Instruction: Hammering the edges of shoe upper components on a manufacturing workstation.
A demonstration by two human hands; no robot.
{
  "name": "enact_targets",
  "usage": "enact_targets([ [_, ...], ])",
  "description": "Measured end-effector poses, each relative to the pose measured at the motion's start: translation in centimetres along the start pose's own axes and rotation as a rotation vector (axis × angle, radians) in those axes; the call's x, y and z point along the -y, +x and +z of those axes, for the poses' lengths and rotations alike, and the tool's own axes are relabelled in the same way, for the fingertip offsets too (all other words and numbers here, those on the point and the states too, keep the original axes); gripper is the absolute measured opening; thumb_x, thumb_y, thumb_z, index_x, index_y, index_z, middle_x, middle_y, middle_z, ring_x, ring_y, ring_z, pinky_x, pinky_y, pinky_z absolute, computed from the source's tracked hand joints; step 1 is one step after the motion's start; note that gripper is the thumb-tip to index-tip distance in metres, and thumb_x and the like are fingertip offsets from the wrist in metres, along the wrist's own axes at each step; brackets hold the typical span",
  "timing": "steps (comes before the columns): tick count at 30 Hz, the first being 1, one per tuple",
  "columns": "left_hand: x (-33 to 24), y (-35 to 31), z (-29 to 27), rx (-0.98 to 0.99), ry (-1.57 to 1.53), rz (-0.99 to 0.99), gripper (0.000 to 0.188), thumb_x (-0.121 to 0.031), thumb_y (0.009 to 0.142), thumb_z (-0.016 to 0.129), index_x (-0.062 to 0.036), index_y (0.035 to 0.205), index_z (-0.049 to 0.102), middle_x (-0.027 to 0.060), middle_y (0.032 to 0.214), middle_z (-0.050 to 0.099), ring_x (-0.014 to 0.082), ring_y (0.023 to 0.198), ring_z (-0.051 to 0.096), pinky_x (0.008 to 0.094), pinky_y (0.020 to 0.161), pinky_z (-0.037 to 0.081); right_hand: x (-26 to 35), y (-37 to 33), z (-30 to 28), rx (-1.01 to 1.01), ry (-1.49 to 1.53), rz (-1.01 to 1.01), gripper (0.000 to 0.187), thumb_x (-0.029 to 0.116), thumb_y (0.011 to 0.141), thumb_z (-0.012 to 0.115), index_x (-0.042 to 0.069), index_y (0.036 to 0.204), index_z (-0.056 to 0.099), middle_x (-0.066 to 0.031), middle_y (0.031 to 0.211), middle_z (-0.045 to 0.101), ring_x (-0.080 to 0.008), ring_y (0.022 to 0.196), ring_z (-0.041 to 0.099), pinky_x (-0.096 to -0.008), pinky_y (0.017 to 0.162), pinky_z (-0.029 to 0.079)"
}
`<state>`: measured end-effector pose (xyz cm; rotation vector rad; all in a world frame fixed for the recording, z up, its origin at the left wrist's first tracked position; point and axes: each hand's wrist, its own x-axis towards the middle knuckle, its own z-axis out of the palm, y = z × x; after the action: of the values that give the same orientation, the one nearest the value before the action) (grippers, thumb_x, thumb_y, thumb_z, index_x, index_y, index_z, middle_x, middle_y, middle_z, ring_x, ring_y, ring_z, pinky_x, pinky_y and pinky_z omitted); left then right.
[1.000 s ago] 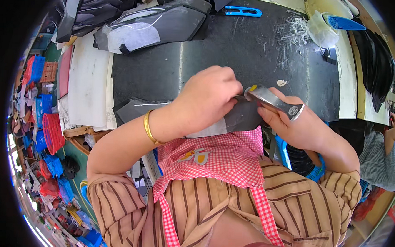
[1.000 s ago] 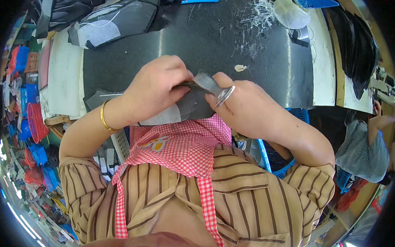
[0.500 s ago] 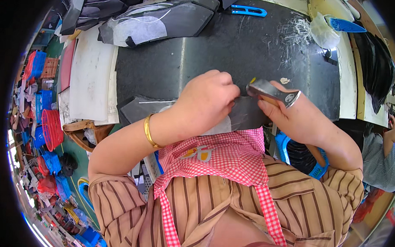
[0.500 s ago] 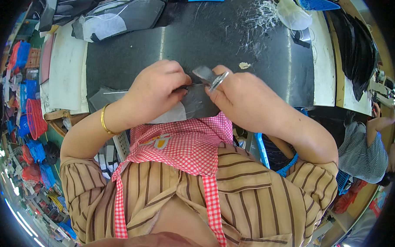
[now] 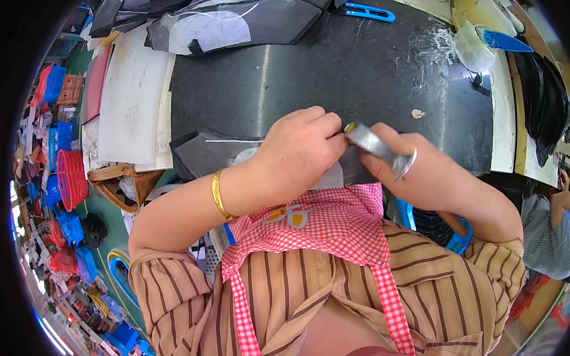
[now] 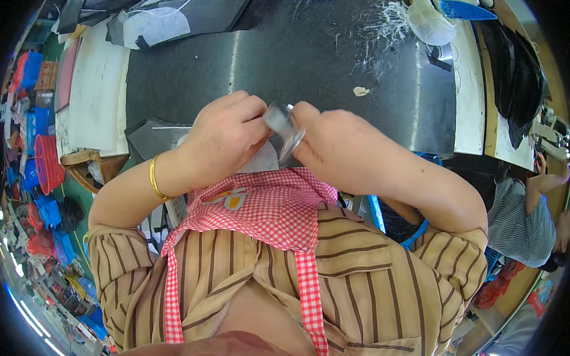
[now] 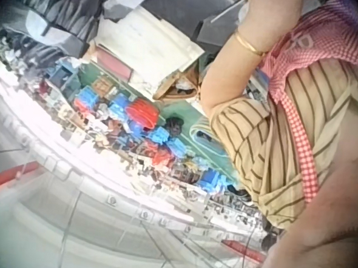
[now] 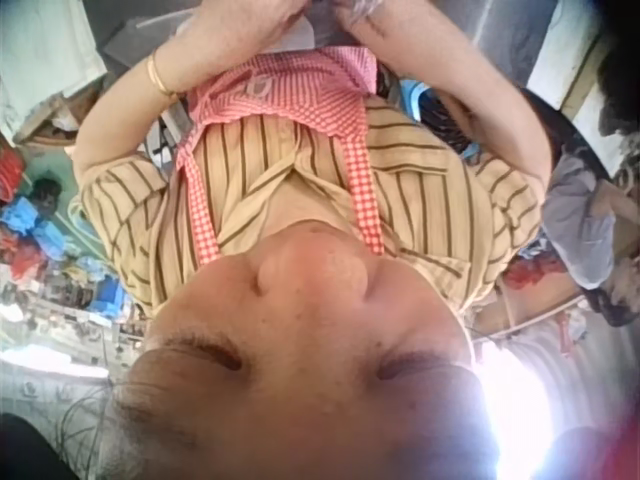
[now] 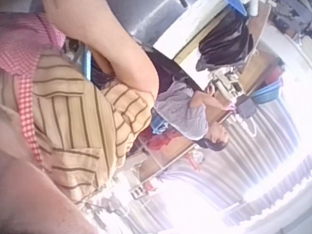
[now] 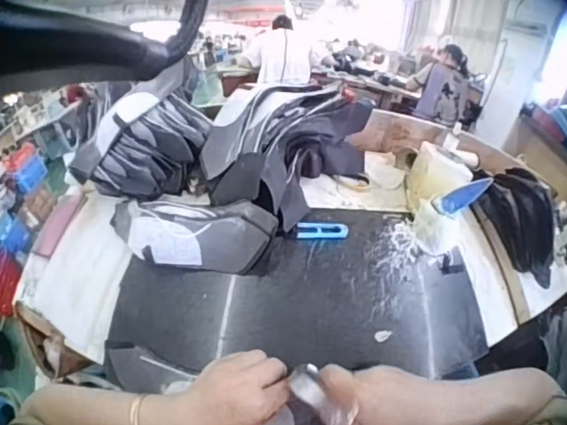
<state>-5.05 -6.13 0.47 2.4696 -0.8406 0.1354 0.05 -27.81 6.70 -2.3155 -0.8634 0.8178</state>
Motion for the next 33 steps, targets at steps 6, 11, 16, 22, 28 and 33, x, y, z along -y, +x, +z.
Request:
enact_targets([
  [6,1.0,-1.0,-0.5,-0.036,-0.178,-0.126,0.017,-0.007,0.072,0.073,-0.0056,0.087,0.067,0.0080,0.085,0.058,0.0279,0.080,0.059,0.0376,0.070,0.049,-0.3,0.4,0.0,0.047,0.057,0.006,0.025,0.019,0.095,0.055,-0.005,0.100,0.047,-0.0297,0.075,0.062,-0.0505,0.079,0.061,-0.0542,0.068,0.048],
  [11,0.2,-1.7,-0.2,-0.062,0.014,-0.043,0.016,-0.009,0.075,0.075,-0.0052,0.089,0.068,0.0088,0.086,0.059,0.0287,0.082,0.060,0.0386,0.070,0.050,0.3,0.2,0.8,0.082,0.053,-0.043,0.026,0.020,0.096,0.056,-0.005,0.099,0.047,-0.0298,0.073,0.061,-0.0504,0.077,0.061,-0.0527,0.066,0.048],
  [16,1.9,-2.0,-1.4,-0.063,-0.164,-0.128,0.013,-0.007,0.074,0.074,-0.0060,0.086,0.068,0.0072,0.086,0.059,0.0265,0.080,0.059,0.0372,0.068,0.049,-0.3,0.4,1.1,0.039,0.114,-0.046,0.028,0.021,0.097,0.056,-0.005,0.101,0.048,-0.0287,0.070,0.060,-0.0501,0.076,0.060,-0.0511,0.063,0.048],
  [22,1.1,-3.2,-1.1,-0.060,-0.025,-0.051,0.016,-0.010,0.078,0.074,-0.0042,0.091,0.068,0.0082,0.087,0.059,0.0284,0.083,0.059,0.0387,0.072,0.049,1.0,0.8,1.4,0.043,0.103,-0.058,0.021,0.017,0.098,0.056,-0.001,0.108,0.052,-0.0227,0.079,0.062,-0.0425,0.076,0.063,-0.0447,0.065,0.048],
  [28,2.6,-3.7,-2.1,-0.070,-0.207,-0.118,0.019,-0.005,0.076,0.074,-0.0039,0.094,0.068,0.0079,0.087,0.058,0.0298,0.081,0.058,0.0385,0.071,0.048,0.9,1.4,1.6,0.135,0.107,-0.010,0.025,0.021,0.098,0.055,-0.003,0.103,0.048,-0.0274,0.074,0.063,-0.0487,0.076,0.063,-0.0504,0.064,0.049],
  [33,1.9,-4.9,-1.4,-0.111,0.006,-0.007,0.020,-0.005,0.075,0.074,-0.0039,0.094,0.068,0.0080,0.088,0.058,0.0290,0.083,0.057,0.0387,0.071,0.047,2.5,1.0,0.9,-0.063,0.238,-0.105,0.024,0.021,0.099,0.056,-0.002,0.100,0.050,-0.0256,0.074,0.063,-0.0487,0.077,0.062,-0.0479,0.062,0.049],
])
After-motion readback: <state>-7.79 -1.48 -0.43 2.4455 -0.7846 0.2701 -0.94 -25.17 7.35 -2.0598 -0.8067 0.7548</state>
